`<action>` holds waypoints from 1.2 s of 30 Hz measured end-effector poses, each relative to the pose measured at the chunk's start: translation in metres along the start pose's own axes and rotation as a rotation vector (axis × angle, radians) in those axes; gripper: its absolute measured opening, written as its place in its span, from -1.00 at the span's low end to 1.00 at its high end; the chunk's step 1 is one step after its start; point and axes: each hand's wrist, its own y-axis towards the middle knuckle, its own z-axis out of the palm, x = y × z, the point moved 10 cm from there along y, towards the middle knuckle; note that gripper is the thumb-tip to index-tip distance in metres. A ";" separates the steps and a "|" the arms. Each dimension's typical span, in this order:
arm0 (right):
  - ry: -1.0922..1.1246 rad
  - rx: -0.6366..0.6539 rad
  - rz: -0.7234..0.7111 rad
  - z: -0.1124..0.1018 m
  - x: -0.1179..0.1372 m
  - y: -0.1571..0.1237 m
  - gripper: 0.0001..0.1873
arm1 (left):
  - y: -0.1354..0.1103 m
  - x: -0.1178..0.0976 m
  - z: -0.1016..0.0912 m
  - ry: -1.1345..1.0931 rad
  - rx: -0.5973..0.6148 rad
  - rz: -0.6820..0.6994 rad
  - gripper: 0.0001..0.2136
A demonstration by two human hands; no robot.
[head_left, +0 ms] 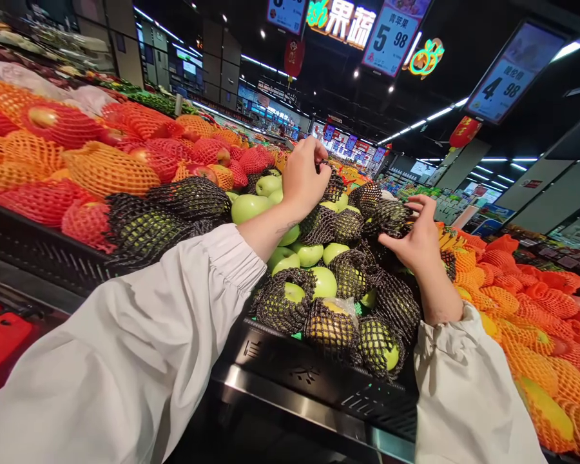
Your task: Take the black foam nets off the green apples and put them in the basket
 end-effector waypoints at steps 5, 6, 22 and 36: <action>-0.199 0.294 -0.024 0.042 -0.007 -0.003 -0.42 | -0.004 -0.002 0.008 0.063 0.115 -0.043 -0.82; -0.240 0.310 -0.043 0.045 -0.005 -0.003 -0.46 | -0.005 -0.002 0.009 0.070 0.128 -0.047 -0.81; -0.435 0.187 -0.003 0.035 0.015 0.005 -0.75 | -0.010 -0.010 0.028 0.017 0.260 0.026 -0.79; -0.312 0.457 -0.083 0.075 -0.011 -0.010 -0.28 | -0.019 -0.012 0.053 -0.168 0.431 -0.022 -0.77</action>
